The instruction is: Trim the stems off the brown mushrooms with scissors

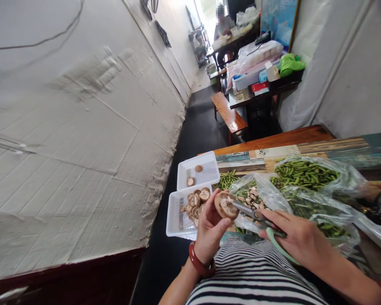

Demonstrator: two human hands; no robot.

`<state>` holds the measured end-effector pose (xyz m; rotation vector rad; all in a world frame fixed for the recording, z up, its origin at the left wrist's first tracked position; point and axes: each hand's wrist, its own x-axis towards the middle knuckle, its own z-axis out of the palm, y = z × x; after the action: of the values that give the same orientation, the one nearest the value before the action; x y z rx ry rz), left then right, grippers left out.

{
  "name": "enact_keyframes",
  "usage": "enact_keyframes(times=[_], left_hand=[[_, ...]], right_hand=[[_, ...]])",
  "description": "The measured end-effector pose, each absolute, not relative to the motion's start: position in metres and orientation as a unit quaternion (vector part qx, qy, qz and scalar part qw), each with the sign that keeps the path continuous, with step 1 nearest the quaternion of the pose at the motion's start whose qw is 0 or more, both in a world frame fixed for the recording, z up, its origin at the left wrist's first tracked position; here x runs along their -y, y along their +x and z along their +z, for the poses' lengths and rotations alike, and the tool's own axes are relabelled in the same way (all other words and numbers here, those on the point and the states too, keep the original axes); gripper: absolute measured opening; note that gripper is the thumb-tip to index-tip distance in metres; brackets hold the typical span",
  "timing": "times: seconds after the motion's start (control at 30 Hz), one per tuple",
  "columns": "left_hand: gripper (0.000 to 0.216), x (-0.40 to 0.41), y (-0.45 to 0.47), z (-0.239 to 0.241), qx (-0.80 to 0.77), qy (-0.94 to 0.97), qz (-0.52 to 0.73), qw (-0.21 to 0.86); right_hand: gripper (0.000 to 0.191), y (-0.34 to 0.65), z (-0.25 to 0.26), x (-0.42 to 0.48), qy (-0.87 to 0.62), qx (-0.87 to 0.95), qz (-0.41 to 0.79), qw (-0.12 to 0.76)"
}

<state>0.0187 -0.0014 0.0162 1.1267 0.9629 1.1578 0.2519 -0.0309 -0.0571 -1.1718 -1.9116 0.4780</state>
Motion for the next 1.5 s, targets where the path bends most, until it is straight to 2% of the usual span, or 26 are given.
enact_keyframes(times=[0.13, 0.3, 0.43, 0.53, 0.8, 1.03, 1.23, 1.5], left_hand=[[0.076, -0.001, 0.024, 0.018, -0.415, 0.458, 0.487, 0.617], [0.067, -0.004, 0.03, 0.026, -0.404, 0.393, 0.467, 0.681], [0.059, -0.006, 0.031, 0.029, -0.394, 0.369, 0.459, 0.705], [0.061, -0.006, 0.031, 0.025, -0.411, 0.377, 0.463, 0.689], [0.068, -0.007, 0.031, 0.011, -0.458, 0.464, 0.488, 0.58], [0.066, -0.006, 0.038, 0.015, -0.436, 0.521, 0.476, 0.558], [0.066, -0.008, 0.039, 0.019, -0.454, 0.516, 0.48, 0.545], [0.074, -0.01, 0.043, 0.021, -0.47, 0.439, 0.467, 0.607]], right_hand=[[0.034, 0.249, -0.068, 0.034, -0.478, 0.716, 0.227, 0.455], [0.034, 0.264, -0.09, 0.037, -0.505, 0.705, 0.151, 0.474], [0.047, 0.289, -0.11, 0.039, -0.541, 0.745, 0.105, 0.376], [0.048, 0.303, -0.114, 0.041, -0.572, 0.749, 0.091, 0.322], [0.043, 0.286, -0.068, 0.042, -0.511, 0.77, 0.106, 0.368], [0.037, 0.269, -0.061, 0.036, -0.517, 0.761, 0.116, 0.374], [0.037, 0.263, -0.064, 0.034, -0.5, 0.75, 0.175, 0.395], [0.035, 0.252, -0.078, 0.041, -0.485, 0.69, 0.323, 0.429]])
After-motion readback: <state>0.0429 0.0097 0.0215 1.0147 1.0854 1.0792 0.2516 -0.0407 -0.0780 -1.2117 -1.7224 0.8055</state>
